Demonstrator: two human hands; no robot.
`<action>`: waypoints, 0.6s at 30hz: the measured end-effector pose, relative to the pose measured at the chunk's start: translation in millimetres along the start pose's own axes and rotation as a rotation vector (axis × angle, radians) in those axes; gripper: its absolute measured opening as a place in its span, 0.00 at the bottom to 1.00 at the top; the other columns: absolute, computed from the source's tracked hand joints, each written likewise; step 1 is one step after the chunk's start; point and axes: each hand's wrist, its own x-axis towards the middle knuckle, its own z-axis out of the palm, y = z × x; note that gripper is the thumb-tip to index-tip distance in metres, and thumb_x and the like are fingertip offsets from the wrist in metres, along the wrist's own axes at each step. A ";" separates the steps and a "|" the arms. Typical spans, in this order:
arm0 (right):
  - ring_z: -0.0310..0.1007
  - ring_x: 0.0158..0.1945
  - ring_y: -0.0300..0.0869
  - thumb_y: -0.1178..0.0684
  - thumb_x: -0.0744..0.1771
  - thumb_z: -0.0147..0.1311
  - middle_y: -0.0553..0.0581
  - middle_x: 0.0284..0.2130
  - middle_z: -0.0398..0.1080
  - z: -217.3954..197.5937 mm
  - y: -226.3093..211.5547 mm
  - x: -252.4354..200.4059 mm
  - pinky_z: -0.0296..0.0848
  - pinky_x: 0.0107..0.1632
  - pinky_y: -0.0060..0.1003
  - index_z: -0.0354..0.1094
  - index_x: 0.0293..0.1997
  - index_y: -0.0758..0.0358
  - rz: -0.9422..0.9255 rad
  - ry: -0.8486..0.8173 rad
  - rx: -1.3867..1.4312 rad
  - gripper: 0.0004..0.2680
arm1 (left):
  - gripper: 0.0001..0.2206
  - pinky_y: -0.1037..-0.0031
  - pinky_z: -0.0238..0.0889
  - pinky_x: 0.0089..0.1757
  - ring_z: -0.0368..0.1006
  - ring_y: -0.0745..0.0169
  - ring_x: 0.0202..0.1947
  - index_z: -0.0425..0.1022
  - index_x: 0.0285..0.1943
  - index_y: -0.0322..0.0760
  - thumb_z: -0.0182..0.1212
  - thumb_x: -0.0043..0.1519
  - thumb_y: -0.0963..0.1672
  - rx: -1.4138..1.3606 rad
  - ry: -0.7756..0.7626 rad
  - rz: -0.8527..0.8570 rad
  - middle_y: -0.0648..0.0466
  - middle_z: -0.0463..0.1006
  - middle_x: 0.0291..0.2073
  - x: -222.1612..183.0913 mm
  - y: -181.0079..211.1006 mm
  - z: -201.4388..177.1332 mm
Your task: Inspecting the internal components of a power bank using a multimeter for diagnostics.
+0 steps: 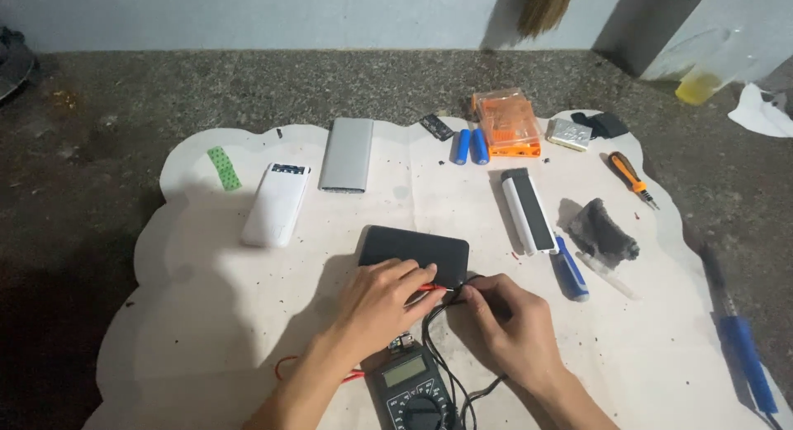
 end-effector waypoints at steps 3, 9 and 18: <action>0.77 0.30 0.34 0.49 0.66 0.58 0.50 0.29 0.83 1.1 1.6 -0.4 0.73 0.36 0.29 0.78 0.38 0.58 -0.037 0.012 0.004 0.07 | 0.12 0.65 0.69 0.26 0.77 0.56 0.29 0.81 0.47 0.30 0.69 0.62 0.46 -0.001 -0.008 -0.010 0.53 0.82 0.33 1.8 3.4 -4.5; 0.78 0.30 0.34 0.50 0.66 0.59 0.49 0.28 0.83 0.9 -2.7 -1.0 0.74 0.38 0.28 0.78 0.36 0.58 -0.092 -0.007 0.010 0.06 | 0.11 0.69 0.72 0.31 0.80 0.57 0.34 0.77 0.45 0.34 0.64 0.65 0.47 -0.158 -0.064 -0.136 0.53 0.82 0.36 -0.9 4.7 -7.2; 0.78 0.35 0.34 0.52 0.66 0.58 0.50 0.31 0.82 -3.2 -6.6 -0.3 0.74 0.41 0.29 0.78 0.36 0.60 -0.128 -0.041 0.097 0.05 | 0.14 0.73 0.69 0.26 0.76 0.61 0.25 0.80 0.48 0.28 0.69 0.64 0.47 0.156 0.087 0.111 0.52 0.79 0.28 -1.0 8.6 -5.0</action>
